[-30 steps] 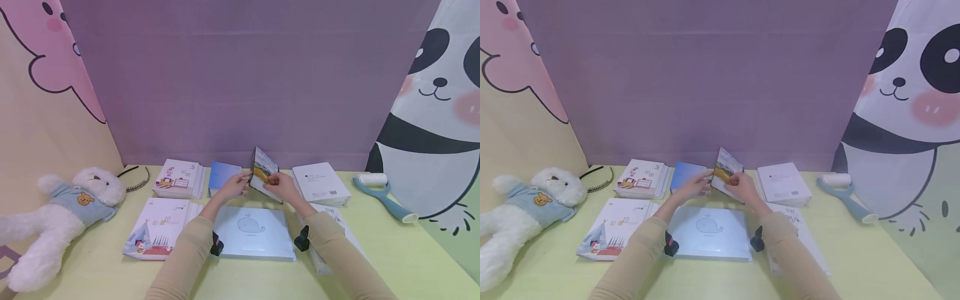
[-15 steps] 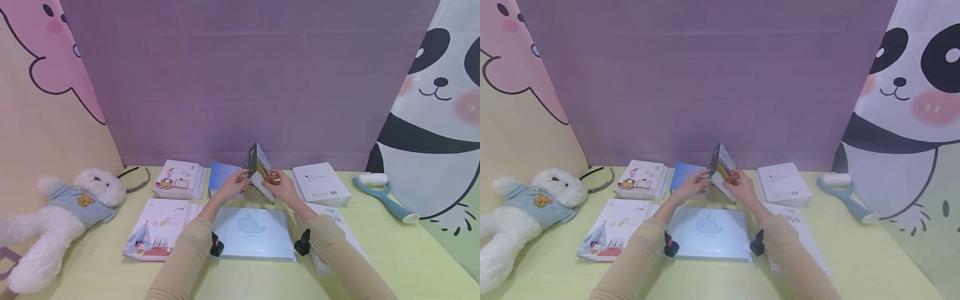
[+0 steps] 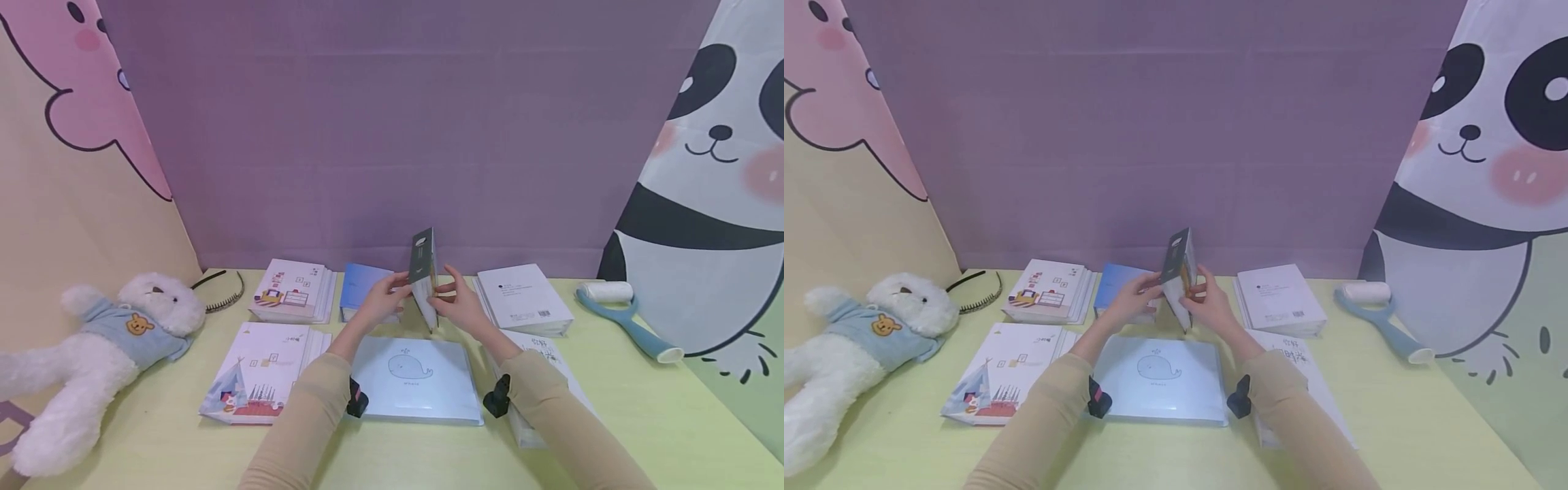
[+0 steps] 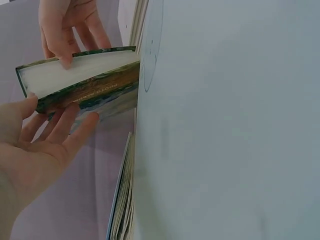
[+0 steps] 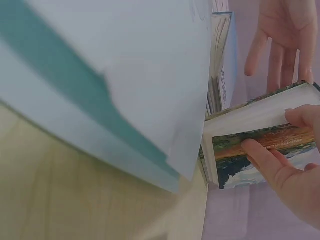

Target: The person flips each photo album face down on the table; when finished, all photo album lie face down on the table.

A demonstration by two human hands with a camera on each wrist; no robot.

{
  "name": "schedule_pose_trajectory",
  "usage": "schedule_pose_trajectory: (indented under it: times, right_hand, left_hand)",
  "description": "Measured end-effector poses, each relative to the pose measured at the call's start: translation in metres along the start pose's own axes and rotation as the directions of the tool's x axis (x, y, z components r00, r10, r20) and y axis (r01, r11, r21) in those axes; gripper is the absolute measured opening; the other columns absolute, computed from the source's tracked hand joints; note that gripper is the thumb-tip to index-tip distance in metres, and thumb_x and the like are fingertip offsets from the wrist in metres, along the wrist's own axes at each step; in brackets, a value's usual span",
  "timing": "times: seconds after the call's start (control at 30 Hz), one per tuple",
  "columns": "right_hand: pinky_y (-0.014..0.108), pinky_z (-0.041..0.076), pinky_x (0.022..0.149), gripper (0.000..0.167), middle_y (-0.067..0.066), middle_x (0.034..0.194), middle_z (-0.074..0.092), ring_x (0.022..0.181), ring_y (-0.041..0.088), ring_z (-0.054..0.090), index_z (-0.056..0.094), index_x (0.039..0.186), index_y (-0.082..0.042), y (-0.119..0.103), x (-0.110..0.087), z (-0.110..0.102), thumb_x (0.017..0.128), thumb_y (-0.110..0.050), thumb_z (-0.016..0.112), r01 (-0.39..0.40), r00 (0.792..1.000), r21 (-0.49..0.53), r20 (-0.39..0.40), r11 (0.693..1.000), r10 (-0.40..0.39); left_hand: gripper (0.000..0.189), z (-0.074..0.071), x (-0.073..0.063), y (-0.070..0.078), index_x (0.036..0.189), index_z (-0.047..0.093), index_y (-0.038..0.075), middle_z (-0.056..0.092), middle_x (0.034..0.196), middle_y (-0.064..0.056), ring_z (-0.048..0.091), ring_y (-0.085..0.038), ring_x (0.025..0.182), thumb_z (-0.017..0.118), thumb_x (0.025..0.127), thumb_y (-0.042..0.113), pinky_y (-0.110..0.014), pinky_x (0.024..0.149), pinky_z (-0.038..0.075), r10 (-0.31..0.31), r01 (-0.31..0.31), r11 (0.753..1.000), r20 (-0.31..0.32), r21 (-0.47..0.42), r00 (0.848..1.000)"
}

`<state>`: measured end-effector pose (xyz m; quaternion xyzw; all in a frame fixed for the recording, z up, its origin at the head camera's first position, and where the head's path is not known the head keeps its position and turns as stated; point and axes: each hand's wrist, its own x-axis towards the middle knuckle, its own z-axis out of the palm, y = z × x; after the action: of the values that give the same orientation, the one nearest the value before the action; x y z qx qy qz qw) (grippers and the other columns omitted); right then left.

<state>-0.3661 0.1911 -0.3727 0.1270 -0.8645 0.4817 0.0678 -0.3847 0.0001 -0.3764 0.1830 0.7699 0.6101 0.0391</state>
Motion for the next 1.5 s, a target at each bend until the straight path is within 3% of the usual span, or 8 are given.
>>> schedule_pose_trajectory:
  times: [0.17, 0.33, 0.53, 0.77, 0.9, 1.03, 1.27, 1.5]
  right_hand:
    - [0.045, 0.054, 0.086, 0.089, 0.028, 0.141, 0.036, 0.117, 0.045, 0.051, 0.002, 0.152, -0.011, 0.003, 0.002, -0.003, 0.086, 0.001, 0.062, 0.110, 0.994, -0.009, 0.022, 0.994, -0.110]
    - [0.049, 0.049, 0.092, 0.087, 0.025, 0.148, 0.025, 0.126, 0.045, 0.042, 0.013, 0.150, -0.008, 0.005, 0.005, -0.004, 0.082, 0.011, 0.062, 0.228, 0.973, -0.063, 0.044, 0.972, -0.226]
    - [0.051, 0.047, 0.093, 0.081, 0.030, 0.138, 0.036, 0.117, 0.049, 0.049, 0.017, 0.148, -0.008, 0.003, 0.001, -0.006, 0.083, 0.005, 0.064, 0.137, 0.989, -0.030, 0.052, 0.990, -0.135]
    - [0.050, 0.050, 0.090, 0.079, 0.030, 0.141, 0.034, 0.119, 0.048, 0.048, 0.016, 0.149, -0.010, -0.009, 0.001, -0.014, 0.088, -0.012, 0.066, 0.065, 0.990, -0.026, 0.127, 0.998, -0.061]
    - [0.055, 0.050, 0.089, 0.076, 0.029, 0.149, 0.021, 0.127, 0.048, 0.040, 0.010, 0.151, -0.016, -0.016, 0.001, -0.024, 0.093, -0.021, 0.059, -0.030, 0.971, 0.000, 0.236, 1.000, 0.029]
    - [0.056, 0.049, 0.088, 0.069, 0.023, 0.154, 0.013, 0.133, 0.047, 0.032, 0.010, 0.151, -0.017, -0.021, 0.001, -0.039, 0.096, -0.023, 0.052, -0.078, 0.947, -0.049, 0.308, 0.996, 0.089]
    - [0.059, 0.045, 0.093, 0.063, 0.021, 0.155, 0.013, 0.135, 0.045, 0.028, 0.012, 0.151, -0.014, -0.019, 0.006, -0.057, 0.098, -0.022, 0.045, -0.088, 0.927, -0.107, 0.356, 0.990, 0.121]
    - [0.061, 0.042, 0.096, 0.065, 0.023, 0.155, 0.011, 0.138, 0.044, 0.021, 0.010, 0.151, -0.013, -0.018, 0.003, -0.061, 0.099, -0.034, 0.043, -0.119, 0.921, -0.111, 0.358, 0.987, 0.151]
  left_hand:
    - [0.046, 0.004, 0.000, 0.002, 0.142, 0.041, 0.016, 0.049, 0.138, -0.010, 0.053, -0.029, 0.121, 0.050, 0.098, 0.025, -0.043, 0.088, 0.053, 0.005, -0.005, 1.000, 0.017, -0.016, 1.000]
    - [0.047, 0.009, 0.002, 0.003, 0.143, 0.040, 0.020, 0.050, 0.138, -0.011, 0.055, -0.028, 0.119, 0.049, 0.098, 0.028, -0.042, 0.085, 0.055, 0.004, -0.004, 1.000, 0.021, -0.012, 1.000]
    - [0.049, 0.012, 0.002, 0.004, 0.145, 0.037, 0.023, 0.049, 0.139, -0.013, 0.058, -0.029, 0.116, 0.049, 0.098, 0.029, -0.046, 0.085, 0.054, -0.013, 0.014, 1.000, 0.034, -0.024, 0.999]
    - [0.047, 0.010, 0.004, 0.002, 0.141, 0.043, 0.013, 0.048, 0.140, -0.011, 0.057, -0.028, 0.118, 0.048, 0.098, 0.032, -0.046, 0.091, 0.051, -0.023, 0.024, 1.000, 0.040, -0.016, 0.999]
    - [0.047, 0.010, 0.004, 0.000, 0.141, 0.043, 0.014, 0.049, 0.140, -0.011, 0.058, -0.027, 0.117, 0.048, 0.098, 0.032, -0.043, 0.091, 0.051, -0.033, 0.034, 0.999, 0.044, -0.015, 0.998]
    - [0.048, 0.011, 0.004, 0.000, 0.143, 0.040, 0.016, 0.049, 0.140, -0.011, 0.058, -0.027, 0.117, 0.050, 0.098, 0.028, -0.040, 0.093, 0.051, -0.037, 0.038, 0.999, 0.080, -0.010, 0.996]
    - [0.049, 0.016, 0.005, -0.001, 0.146, 0.034, 0.017, 0.048, 0.139, -0.015, 0.058, -0.028, 0.117, 0.047, 0.099, 0.023, -0.041, 0.094, 0.050, -0.018, 0.018, 1.000, 0.131, 0.000, 0.991]
    - [0.041, 0.020, 0.004, 0.001, 0.138, 0.047, 0.009, 0.050, 0.139, -0.010, 0.058, -0.025, 0.117, 0.048, 0.099, 0.022, -0.037, 0.091, 0.052, -0.038, 0.032, 0.999, 0.141, 0.039, 0.989]
